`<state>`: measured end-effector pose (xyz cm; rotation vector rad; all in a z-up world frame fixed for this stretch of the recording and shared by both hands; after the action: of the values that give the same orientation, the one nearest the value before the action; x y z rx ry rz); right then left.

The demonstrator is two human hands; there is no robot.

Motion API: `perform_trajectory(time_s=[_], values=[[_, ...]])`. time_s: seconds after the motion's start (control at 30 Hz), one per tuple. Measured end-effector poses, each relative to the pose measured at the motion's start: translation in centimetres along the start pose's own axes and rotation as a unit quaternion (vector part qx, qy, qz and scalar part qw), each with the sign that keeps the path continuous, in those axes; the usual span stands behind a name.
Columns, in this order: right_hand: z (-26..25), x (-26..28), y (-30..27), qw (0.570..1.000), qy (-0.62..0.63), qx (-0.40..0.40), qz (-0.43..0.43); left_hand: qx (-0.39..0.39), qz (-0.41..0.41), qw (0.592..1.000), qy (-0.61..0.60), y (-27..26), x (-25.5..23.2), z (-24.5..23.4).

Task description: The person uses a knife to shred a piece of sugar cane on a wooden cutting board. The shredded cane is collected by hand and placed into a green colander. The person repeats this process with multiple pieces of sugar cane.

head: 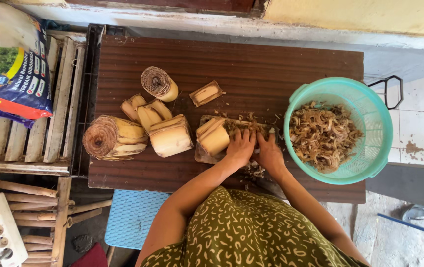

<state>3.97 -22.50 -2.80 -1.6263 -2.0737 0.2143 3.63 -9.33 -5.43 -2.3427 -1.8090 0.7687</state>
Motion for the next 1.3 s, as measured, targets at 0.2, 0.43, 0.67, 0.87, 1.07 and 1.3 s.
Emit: perform_trajectory(time_s=[0.2, 0.43, 0.67, 0.87, 1.07, 1.3], values=[[2.8, -2.0, -0.1, 0.974, 0.119, -0.168, -0.091, -0.063, 0.031, 0.993, -0.092, -0.3, 1.1, 2.0], [-0.8, -1.0, -2.0, 0.939, 0.295, -0.168, -0.053, -0.072, 0.001, 0.981, -0.182, -1.9, 1.1, -1.9], [-1.9, -2.1, -3.7, 0.908, 0.392, -0.144, -0.005, -0.037, 0.01, 0.963, -0.268, -2.1, -0.7, -5.5], [-6.7, -7.6, -5.6, 0.874, 0.431, -0.21, 0.075, -0.039, 0.113, 0.939, -0.321, 3.0, -8.4, -7.6], [-7.2, -12.3, -5.6, 0.9, 0.274, -0.321, 0.104, -0.1, 0.163, 0.92, -0.341, 7.7, -12.6, -5.0], [-5.9, -12.8, -5.3, 0.911, 0.24, -0.295, 0.163, -0.104, 0.237, 0.958, -0.126, 10.5, -11.4, -1.5]])
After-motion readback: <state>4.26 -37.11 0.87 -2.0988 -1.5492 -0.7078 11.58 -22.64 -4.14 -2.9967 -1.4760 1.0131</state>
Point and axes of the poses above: each hand's wrist, its own y-axis towards the middle knuckle, its own z-axis out of the palm, x = y × z, the point moved 1 cm from there along y, towards the middle knuckle, and after that the axes turned 5 degrees about -z, right-handed, at the moved point
